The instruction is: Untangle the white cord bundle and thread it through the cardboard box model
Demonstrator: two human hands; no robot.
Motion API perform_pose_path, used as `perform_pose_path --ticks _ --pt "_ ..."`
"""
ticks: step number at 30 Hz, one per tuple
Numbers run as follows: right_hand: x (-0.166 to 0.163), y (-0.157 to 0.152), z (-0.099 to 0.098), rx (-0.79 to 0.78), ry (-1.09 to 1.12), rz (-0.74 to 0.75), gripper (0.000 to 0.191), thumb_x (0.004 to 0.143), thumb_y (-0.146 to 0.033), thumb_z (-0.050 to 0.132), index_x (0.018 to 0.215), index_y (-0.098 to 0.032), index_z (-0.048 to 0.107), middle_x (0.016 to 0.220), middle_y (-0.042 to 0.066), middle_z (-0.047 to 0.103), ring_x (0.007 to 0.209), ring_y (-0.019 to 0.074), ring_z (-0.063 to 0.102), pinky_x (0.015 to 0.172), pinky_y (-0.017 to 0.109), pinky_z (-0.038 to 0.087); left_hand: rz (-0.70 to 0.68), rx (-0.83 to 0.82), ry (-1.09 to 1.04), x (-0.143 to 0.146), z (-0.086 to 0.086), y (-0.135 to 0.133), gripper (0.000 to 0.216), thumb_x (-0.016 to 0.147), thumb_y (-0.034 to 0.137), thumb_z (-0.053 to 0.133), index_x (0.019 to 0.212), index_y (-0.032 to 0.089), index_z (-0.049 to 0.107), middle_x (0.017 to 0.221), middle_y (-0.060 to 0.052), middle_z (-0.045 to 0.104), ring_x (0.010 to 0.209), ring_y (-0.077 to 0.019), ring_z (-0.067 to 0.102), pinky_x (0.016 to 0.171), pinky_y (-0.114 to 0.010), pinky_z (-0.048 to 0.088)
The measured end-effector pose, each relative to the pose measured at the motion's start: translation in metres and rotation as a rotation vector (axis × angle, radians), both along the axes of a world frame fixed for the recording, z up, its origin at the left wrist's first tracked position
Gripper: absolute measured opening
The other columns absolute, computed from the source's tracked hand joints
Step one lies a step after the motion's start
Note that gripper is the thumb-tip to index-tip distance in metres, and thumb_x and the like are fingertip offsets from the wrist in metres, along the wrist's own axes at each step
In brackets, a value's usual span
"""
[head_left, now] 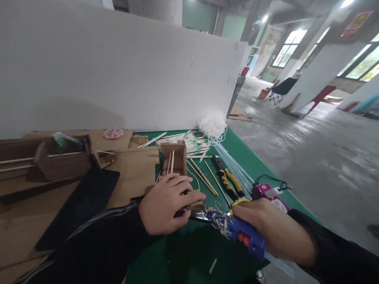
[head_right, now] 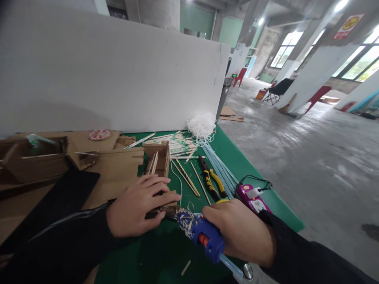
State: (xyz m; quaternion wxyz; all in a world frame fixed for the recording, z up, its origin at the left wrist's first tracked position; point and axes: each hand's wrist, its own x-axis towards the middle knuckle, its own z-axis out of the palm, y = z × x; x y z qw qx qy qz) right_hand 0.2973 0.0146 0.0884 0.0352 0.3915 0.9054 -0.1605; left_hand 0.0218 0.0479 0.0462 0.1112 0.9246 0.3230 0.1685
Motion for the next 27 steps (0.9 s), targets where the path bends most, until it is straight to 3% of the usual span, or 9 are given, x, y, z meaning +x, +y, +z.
perform_pose_path --ticks 27 --pt "0.003 -0.0022 0.0 0.015 0.016 -0.015 0.017 0.088 -0.025 0.056 0.076 -0.021 0.045 0.075 0.002 0.062 0.061 0.0141 0.056 0.055 0.026 0.029 -0.006 0.015 -0.01 -0.0019 -0.0044 0.0001 0.045 0.081 0.022 0.054 0.125 0.034 0.056 0.105 -0.003 0.064 0.126 -0.0296 0.045 0.106 -0.051 0.027"
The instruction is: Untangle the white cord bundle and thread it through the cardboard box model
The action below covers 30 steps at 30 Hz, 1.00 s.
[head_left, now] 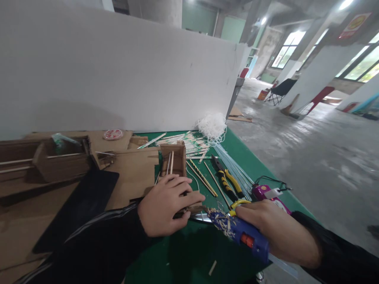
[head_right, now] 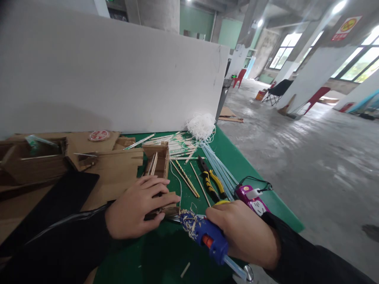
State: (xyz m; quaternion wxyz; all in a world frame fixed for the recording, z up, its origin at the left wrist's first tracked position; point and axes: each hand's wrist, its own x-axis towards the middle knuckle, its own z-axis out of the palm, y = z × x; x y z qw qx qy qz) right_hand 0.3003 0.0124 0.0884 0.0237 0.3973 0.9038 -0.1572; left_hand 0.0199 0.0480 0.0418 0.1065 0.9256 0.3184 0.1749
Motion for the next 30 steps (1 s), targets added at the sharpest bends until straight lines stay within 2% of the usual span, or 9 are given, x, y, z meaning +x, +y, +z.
perform_pose_path --ticks 18,30 --pt "0.0017 0.0006 0.0014 -0.018 -0.035 -0.017 0.014 0.086 -0.023 0.057 0.077 -0.02 0.047 0.077 0.002 0.064 0.064 0.0154 0.059 0.056 0.025 0.031 0.002 0.015 -0.001 -0.0012 -0.0011 -0.0004 0.044 0.081 0.022 0.054 0.124 0.033 0.056 0.105 -0.002 0.064 0.126 -0.0292 0.046 0.106 -0.05 0.03" --pt "0.0055 0.0012 0.0026 -0.041 -0.032 -0.019 0.014 0.087 -0.022 0.056 0.076 -0.02 0.047 0.076 0.002 0.062 0.062 0.0142 0.055 0.057 0.025 0.03 -0.003 0.022 -0.003 -0.0023 -0.003 0.0003 0.044 0.082 0.023 0.053 0.124 0.033 0.056 0.106 -0.003 0.064 0.125 -0.0298 0.046 0.106 -0.05 0.03"
